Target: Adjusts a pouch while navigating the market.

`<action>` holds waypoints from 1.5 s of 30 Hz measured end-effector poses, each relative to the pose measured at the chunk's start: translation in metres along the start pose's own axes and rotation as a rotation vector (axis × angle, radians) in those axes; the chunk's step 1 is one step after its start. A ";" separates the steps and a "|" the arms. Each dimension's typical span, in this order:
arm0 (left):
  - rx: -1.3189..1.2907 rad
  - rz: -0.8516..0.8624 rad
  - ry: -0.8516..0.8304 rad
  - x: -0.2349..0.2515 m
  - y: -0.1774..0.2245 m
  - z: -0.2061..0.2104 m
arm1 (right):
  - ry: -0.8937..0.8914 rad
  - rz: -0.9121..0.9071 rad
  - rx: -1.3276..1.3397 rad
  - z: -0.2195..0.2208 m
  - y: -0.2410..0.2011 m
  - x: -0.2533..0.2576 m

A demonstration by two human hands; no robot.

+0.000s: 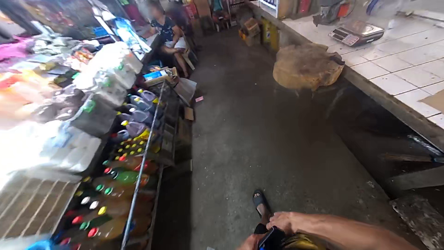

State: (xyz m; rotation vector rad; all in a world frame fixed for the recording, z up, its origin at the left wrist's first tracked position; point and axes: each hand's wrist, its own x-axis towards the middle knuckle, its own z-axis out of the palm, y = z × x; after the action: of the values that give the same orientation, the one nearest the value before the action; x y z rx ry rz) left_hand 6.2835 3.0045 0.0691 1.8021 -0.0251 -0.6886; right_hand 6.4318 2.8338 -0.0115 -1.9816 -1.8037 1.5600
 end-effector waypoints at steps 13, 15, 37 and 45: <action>-0.081 -0.098 -0.117 0.171 0.030 -0.299 | -0.113 0.110 0.052 -0.310 0.126 0.084; -0.079 -0.137 -0.092 0.206 0.031 -0.344 | -0.118 0.089 0.022 -0.354 0.162 0.107; 0.082 -0.170 -0.111 0.538 0.143 -0.797 | 0.119 0.026 0.047 -0.807 0.498 0.159; 0.182 -0.110 -0.206 0.657 0.162 -0.990 | 0.063 0.266 0.125 -0.985 0.564 0.197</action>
State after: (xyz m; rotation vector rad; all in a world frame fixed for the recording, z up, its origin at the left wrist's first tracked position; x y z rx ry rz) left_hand 7.3363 3.5775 0.1009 1.9096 -0.1307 -0.9749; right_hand 7.4603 3.3531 0.0078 -2.2558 -1.4302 1.6102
